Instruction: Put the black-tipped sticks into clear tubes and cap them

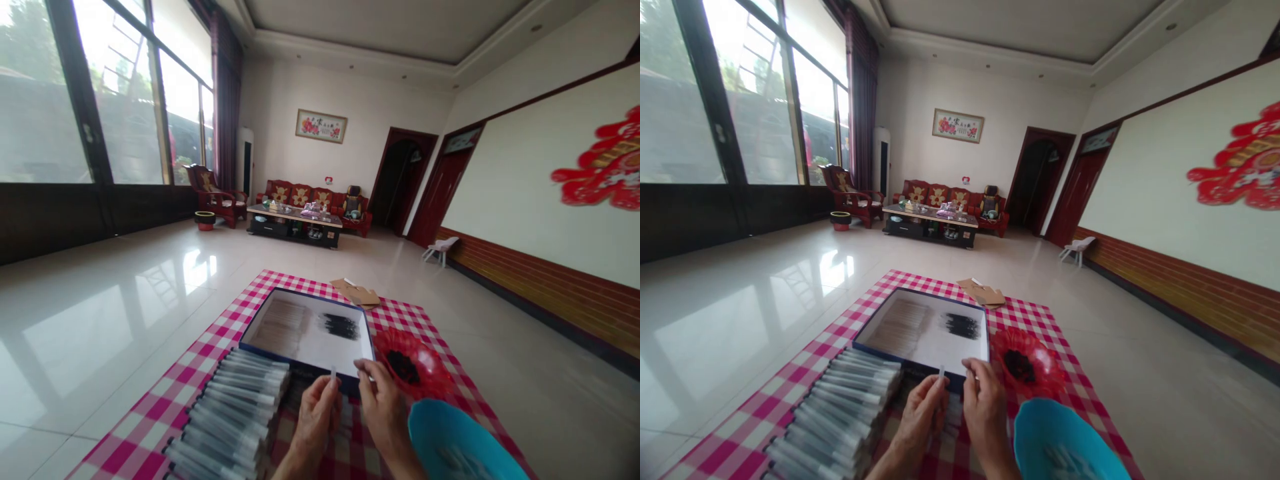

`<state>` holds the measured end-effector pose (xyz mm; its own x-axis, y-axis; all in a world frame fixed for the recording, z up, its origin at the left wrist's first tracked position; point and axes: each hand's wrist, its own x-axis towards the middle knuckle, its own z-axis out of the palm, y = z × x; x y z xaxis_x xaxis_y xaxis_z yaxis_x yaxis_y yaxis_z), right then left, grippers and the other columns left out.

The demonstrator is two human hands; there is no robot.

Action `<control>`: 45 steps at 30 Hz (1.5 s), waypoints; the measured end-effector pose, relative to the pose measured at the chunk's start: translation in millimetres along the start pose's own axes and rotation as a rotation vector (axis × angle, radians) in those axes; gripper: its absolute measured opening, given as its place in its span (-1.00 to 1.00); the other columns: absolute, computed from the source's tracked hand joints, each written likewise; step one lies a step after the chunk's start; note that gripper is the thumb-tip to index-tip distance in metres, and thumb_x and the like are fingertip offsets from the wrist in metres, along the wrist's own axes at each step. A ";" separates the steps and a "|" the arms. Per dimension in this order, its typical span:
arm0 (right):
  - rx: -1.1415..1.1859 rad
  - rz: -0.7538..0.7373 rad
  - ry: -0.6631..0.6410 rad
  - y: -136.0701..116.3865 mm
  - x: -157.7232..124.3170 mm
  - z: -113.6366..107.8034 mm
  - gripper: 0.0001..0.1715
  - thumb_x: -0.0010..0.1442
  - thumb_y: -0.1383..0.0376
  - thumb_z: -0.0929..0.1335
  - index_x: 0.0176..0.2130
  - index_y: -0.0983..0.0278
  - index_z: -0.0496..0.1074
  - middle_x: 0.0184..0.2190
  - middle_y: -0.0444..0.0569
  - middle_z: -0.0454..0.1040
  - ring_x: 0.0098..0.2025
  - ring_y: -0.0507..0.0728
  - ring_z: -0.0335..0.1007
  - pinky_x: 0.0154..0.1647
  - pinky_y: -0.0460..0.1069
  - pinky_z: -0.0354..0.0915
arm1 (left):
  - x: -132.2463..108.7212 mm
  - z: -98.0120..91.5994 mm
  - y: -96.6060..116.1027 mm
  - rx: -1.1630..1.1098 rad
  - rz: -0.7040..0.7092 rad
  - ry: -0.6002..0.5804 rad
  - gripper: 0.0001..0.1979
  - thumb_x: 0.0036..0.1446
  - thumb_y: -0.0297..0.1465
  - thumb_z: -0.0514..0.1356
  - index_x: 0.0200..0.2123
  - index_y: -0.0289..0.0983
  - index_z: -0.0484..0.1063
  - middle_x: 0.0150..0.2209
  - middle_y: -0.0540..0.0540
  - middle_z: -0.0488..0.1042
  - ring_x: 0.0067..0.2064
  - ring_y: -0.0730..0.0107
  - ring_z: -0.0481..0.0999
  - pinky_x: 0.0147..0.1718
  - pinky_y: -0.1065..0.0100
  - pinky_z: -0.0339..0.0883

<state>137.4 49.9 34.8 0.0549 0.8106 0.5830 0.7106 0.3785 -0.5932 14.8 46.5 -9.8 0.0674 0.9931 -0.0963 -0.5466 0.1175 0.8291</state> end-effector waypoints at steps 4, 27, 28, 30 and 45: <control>-0.297 -0.086 -0.376 12.8 77.1 25.0 -0.48 0.17 0.49 0.10 0.02 0.31 0.40 0.02 0.07 0.45 0.07 0.10 0.35 0.11 0.00 0.23 | 1.5 -2.5 -5.4 0.025 0.050 -0.098 -0.51 -0.01 0.06 0.19 -0.37 -0.29 0.34 -0.69 0.19 0.18 -0.76 0.71 0.01 -0.81 0.57 -0.16; -0.498 -0.138 -0.631 32.3 102.0 62.6 -0.71 0.13 0.39 0.25 -0.21 0.28 0.52 -0.18 0.10 0.53 -0.12 0.18 0.45 -0.08 -0.02 0.24 | -0.3 -1.5 1.4 0.031 0.046 -0.107 -0.55 0.01 0.03 0.20 -0.42 -0.28 0.32 -0.69 0.17 0.17 -0.75 0.70 0.03 -0.81 0.57 -0.15; -0.474 -0.149 -0.640 29.8 102.4 64.1 -0.71 0.13 0.38 0.25 -0.25 0.28 0.54 -0.22 0.08 0.54 -0.15 0.16 0.46 -0.10 -0.04 0.24 | -0.5 -1.4 2.3 0.032 0.047 -0.105 -0.55 0.01 0.03 0.20 -0.43 -0.28 0.31 -0.69 0.17 0.17 -0.75 0.70 0.03 -0.81 0.57 -0.15; -0.414 -0.171 -0.688 25.2 101.4 66.4 -0.75 0.09 0.36 0.28 -0.34 0.24 0.56 -0.33 0.00 0.57 -0.25 0.12 0.48 -0.19 -0.08 0.26 | -0.8 -1.6 3.2 0.034 0.050 -0.106 -0.55 0.01 0.03 0.20 -0.44 -0.28 0.31 -0.70 0.17 0.16 -0.76 0.70 0.03 -0.81 0.57 -0.14; -0.036 -0.034 -0.452 8.5 105.7 47.2 -0.82 0.05 0.26 0.30 -0.47 0.27 0.46 -0.55 -0.10 0.50 -0.48 0.06 0.37 -0.43 -0.09 0.23 | -4.4 1.4 1.0 0.084 0.098 -0.155 -0.42 0.03 0.02 0.19 -0.10 -0.35 0.40 -0.70 0.16 0.20 -0.72 0.66 0.05 -0.75 0.55 -0.08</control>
<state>116.2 159.9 65.1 -0.2750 0.9145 0.2967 0.7308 0.3994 -0.5536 15.2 42.2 -7.8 0.1484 0.9866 0.0677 -0.4857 0.0131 0.8740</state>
